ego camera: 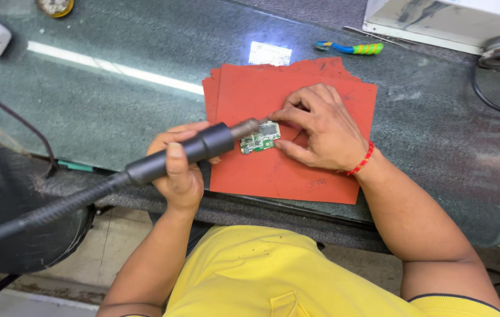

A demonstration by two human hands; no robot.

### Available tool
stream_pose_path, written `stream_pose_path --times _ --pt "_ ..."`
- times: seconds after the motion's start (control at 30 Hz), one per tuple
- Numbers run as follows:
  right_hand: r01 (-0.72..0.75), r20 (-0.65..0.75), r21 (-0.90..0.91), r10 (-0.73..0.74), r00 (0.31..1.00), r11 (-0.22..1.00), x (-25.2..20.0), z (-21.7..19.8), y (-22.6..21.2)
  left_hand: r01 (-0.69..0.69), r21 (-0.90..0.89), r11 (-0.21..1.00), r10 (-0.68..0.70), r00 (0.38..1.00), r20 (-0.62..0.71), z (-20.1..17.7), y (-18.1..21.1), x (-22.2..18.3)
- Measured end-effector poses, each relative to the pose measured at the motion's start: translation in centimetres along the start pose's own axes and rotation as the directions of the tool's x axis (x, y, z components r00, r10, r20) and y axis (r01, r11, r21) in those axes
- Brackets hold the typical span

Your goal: The person applies heat to a small circuit board using a hot air rework station tool while holding the board in place on a red work mat.

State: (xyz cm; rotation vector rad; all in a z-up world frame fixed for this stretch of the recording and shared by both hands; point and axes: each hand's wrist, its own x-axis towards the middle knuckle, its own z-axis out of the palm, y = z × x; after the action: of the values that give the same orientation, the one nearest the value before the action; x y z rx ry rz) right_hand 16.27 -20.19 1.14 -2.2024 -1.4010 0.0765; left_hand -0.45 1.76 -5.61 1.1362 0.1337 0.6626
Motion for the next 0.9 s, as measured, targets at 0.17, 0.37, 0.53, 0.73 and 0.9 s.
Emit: stream_pose_path --times 0.17,0.37,0.53,0.73,0.9 --pt "0.053 0.002 0.036 -0.053 0.999 0.998 -0.1 0.1 0.4 -0.142 0.077 0.987 0.137 0.989 0.058 -0.6 -0.6 -0.2" --pt "0.032 -0.157 0.248 0.007 0.988 0.968 -1.4 -0.6 2.9 -0.075 0.024 0.997 0.073 0.992 0.103 -0.3 -0.2 0.2" --pt "-0.083 -0.253 0.284 0.159 0.954 0.955 -2.2 -1.0 6.1 -0.1 0.022 0.995 0.095 0.981 0.17 -0.7 -0.4 -0.2" --pt "0.134 -0.142 -0.033 -0.137 0.98 0.99 -1.0 -0.8 3.0 -0.09 0.039 0.995 0.086 0.991 0.099 -0.5 -0.7 0.0" --pt "0.176 -0.071 -0.062 -0.18 0.981 0.982 -0.8 -0.1 0.0 -0.093 0.119 0.989 0.09 0.995 0.031 -0.2 -0.8 -0.1"
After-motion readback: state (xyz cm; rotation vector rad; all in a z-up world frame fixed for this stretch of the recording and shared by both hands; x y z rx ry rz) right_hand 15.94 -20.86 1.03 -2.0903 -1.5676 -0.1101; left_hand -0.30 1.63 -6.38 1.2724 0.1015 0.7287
